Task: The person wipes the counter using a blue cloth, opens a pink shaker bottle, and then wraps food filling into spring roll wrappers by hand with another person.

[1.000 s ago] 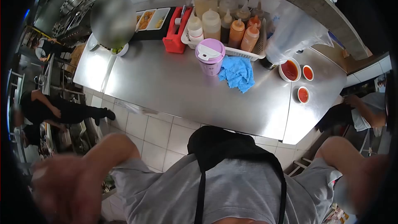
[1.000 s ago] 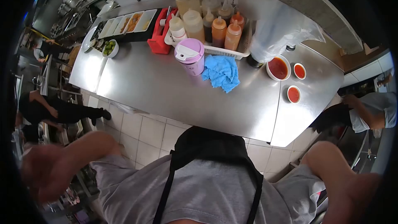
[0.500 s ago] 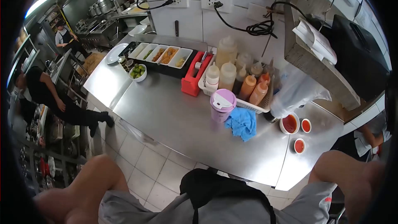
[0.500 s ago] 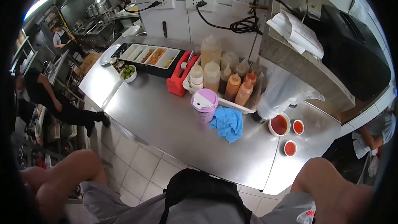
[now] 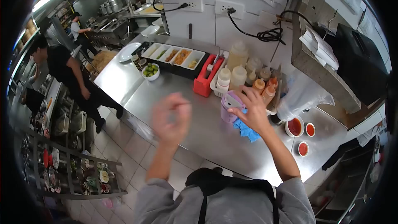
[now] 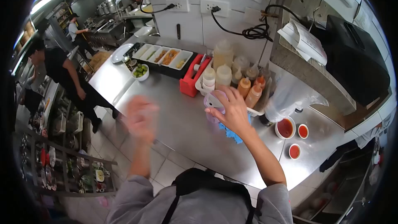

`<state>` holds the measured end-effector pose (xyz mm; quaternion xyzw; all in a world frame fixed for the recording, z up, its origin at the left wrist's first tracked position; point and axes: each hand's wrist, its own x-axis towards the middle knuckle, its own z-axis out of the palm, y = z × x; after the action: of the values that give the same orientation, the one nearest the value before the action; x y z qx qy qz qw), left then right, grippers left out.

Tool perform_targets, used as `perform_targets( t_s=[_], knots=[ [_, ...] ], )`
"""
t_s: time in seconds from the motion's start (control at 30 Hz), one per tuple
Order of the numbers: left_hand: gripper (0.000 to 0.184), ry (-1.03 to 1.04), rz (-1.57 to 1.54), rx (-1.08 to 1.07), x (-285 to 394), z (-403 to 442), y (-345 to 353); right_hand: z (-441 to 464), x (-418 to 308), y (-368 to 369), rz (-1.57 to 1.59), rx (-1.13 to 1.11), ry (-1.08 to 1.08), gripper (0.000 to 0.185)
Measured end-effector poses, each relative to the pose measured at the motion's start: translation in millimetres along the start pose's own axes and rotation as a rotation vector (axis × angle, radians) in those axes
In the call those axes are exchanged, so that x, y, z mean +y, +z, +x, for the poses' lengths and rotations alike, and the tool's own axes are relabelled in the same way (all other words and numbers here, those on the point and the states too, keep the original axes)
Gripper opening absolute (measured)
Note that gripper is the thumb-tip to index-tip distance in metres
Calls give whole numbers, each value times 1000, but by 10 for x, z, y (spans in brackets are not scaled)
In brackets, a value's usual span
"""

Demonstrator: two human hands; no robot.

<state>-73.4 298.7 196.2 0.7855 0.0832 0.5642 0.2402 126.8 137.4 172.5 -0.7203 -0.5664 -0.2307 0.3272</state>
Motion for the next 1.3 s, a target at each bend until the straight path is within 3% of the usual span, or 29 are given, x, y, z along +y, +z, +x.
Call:
perform_targets(
  t_s=[0.03,0.07,0.13,0.23,0.33,0.4,0.47,0.53,0.6,0.63,0.7,0.8,0.97,1.03,1.1,1.2,1.27,1.3],
  knots=[
    [26,-85,-203,-99,-140,-119,401,-108,151,264,-57,4,-2,50],
    [50,-270,-250,-289,-388,-413,675,-157,218,431,-35,-9,37,49],
    [79,-407,-188,-485,-664,-846,1074,-261,284,628,7,-48,118,46],
    [104,-459,-70,-678,-689,-1028,1378,-300,328,766,-30,30,20,43],
    [104,-530,-142,-587,-693,-1133,1646,-371,286,792,-94,-22,-67,38],
    [100,-601,-288,-516,-795,-1295,1745,-419,129,737,-77,-69,-1,34],
    [96,-473,-351,-510,-787,-1362,1691,-264,30,478,-28,-85,-44,29],
    [96,-146,-345,-737,-581,-1094,1394,-82,-152,87,83,-98,-195,23],
    [82,-67,-619,-820,-564,-1132,1256,66,-233,-153,441,-359,-234,16],
    [79,-185,-637,-1054,-454,-1021,1155,93,-288,-233,634,-487,-250,13],
    [73,-434,-622,-1515,-230,-802,967,71,-426,-322,757,-495,-302,16],
    [76,-219,-761,-1618,-279,-963,978,82,-584,-476,805,-458,-355,25],
    [64,588,-916,-801,41,-702,1145,161,-628,-700,711,-231,-558,29],
    [67,452,-968,-819,241,-510,1036,206,-599,-860,711,-45,-601,28],
    [78,-116,-1032,-1171,540,-283,868,293,-613,-1141,557,-9,-566,26],
    [89,-214,-955,-900,717,-322,967,392,-494,-1519,289,169,-478,20],
    [87,-215,-915,-738,823,-274,1007,329,-574,-1807,53,220,-186,10],
    [86,-202,-905,-659,876,-227,1013,287,-620,-1876,122,231,-112,8]
  ],
)
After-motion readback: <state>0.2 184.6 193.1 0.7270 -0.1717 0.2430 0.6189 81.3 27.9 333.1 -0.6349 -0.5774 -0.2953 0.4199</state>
